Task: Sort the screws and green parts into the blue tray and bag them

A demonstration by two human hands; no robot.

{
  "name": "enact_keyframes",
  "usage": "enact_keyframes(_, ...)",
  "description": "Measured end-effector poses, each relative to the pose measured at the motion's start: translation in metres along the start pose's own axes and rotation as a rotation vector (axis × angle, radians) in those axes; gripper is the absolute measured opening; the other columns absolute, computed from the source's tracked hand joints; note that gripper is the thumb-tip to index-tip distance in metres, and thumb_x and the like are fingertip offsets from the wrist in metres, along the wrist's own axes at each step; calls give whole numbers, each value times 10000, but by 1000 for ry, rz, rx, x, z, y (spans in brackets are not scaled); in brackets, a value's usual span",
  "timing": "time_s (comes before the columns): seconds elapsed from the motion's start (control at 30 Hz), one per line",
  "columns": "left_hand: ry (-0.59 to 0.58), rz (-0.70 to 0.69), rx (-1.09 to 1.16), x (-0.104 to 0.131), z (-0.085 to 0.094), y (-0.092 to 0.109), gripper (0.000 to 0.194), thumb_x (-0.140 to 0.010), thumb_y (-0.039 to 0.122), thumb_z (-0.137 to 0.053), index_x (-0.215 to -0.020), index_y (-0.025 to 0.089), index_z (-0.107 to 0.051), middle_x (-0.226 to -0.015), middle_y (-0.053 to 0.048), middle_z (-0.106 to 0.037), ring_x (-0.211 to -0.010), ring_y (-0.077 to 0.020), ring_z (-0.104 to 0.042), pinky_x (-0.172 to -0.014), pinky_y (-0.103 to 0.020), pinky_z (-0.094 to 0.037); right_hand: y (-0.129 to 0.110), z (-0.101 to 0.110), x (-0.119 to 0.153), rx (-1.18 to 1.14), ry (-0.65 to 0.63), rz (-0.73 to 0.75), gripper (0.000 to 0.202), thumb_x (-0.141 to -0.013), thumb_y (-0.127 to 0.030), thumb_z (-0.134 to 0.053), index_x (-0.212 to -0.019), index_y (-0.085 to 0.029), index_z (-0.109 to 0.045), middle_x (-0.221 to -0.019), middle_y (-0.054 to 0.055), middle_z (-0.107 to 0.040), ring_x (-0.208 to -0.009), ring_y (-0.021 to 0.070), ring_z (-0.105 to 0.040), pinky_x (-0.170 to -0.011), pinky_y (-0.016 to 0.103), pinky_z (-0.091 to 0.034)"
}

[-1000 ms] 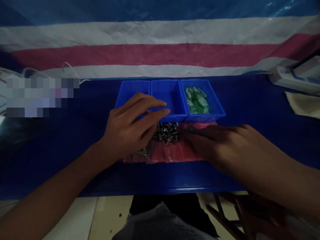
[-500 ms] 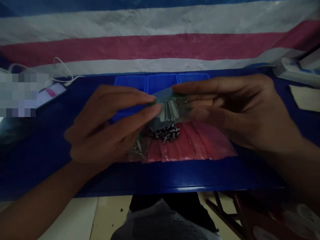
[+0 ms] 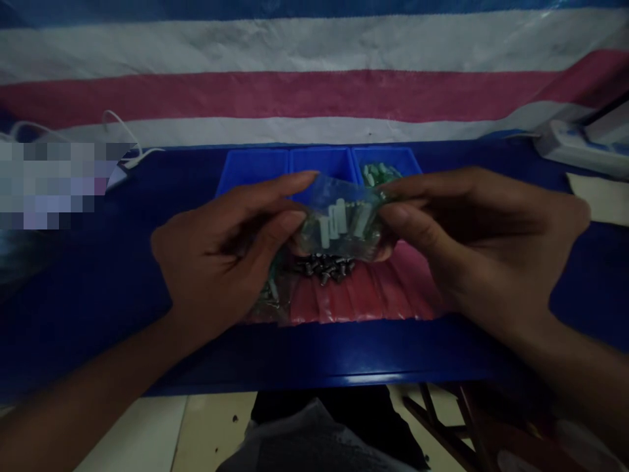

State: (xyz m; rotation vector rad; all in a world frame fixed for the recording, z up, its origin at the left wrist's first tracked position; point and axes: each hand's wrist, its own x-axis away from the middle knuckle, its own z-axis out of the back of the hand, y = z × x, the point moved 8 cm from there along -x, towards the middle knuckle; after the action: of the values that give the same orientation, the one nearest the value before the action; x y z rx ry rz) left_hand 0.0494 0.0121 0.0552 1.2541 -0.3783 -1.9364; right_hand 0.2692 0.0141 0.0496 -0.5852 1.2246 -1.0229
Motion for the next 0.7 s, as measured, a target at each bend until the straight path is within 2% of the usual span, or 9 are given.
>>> enact_keyframes(0.07, -21, -142, -62, -3, 0, 9, 298, -1108, 203, -682, -1366, 327, -767, -1199, 61, -832, -967, -171, -815, -849, -331, -739, 7, -1, -3, -154, 14, -65, 145, -902, -273, -915, -993, -365, -850, -811, -54, -817, -675, 194, -780, -677, 359, -721)
enact_keyframes(0.17, 8, -310, -148, -6, 6, 19, 257, -1016, 180, -806, -1233, 315, -829, -1374, 9, -783, -1221, -251, -763, -913, -373, -740, 21, -9, -6, -292, -43, -195, 150, -882, -216, -907, -970, -322, -850, -762, -56, -803, -633, 183, -766, -612, 323, -706)
enact_keyframes(0.23, 13, -332, -132, -7, 10, 21, 205, -983, 213, -849, -1142, 342, -857, -1342, 19, -795, -1176, -260, -780, -851, -365, -742, 22, -16, -7, -380, -127, -197, 67, -923, -235, -871, -954, -293, -858, -774, -43, -816, -620, 175, -768, -584, 309, -696)
enact_keyframes(0.3, -4, -264, -118, -9, 11, 18, 139, -998, 261, -838, -1090, 361, -870, -1197, 45, -836, -957, -208, -811, -734, -322, -714, 15, -19, -7, -408, -191, -96, 60, -993, -271, -810, -978, -260, -868, -788, -20, -824, -618, 164, -767, -564, 298, -676)
enact_keyframes(0.37, 6, -147, -122, -9, 11, 10, 89, -1017, 304, -821, -1045, 369, -874, -1029, 70, -849, -748, -149, -771, -630, -289, -657, 4, -12, -6, -311, -151, 98, 98, -1018, -273, -780, -1027, -260, -877, -809, -9, -815, -673, 160, -761, -597, 304, -654)
enact_keyframes(0.4, 31, -78, -106, -9, 12, 5, 77, -1019, 317, -819, -1009, 372, -873, -966, 78, -842, -705, -138, -755, -614, -286, -642, -2, -8, -4, -240, -114, 201, 114, -1000, -266, -799, -1080, -284, -879, -851, -8, -812, -731, 167, -759, -630, 317, -649)
enact_keyframes(0.47, 54, 12, -10, -8, 9, -2, 82, -1009, 322, -827, -952, 369, -863, -892, 81, -828, -700, -147, -763, -618, -292, -645, -10, -5, 3, -138, -62, 344, 337, -943, -253, -856, -1258, -374, -842, -1000, -12, -812, -871, 201, -755, -721, 360, -664)
enact_keyframes(0.57, -21, 15, 131, -8, -2, -4, 119, -985, 263, -837, -923, 362, -856, -858, 84, -827, -718, -168, -795, -639, -296, -670, -8, -12, 6, -64, -99, 320, 552, -961, -233, -835, -1426, -511, -729, -1156, -44, -818, -987, 240, -773, -828, 425, -700)
enact_keyframes(0.7, -35, -1, 123, -8, -3, -6, 140, -989, 251, -830, -1046, 372, -869, -866, 83, -836, -697, -158, -793, -660, -276, -668, -1, 1, -8, -13, -22, 277, 337, -948, -195, -848, -1210, -406, -842, -987, -42, -846, -826, 204, -800, -744, 371, -705)
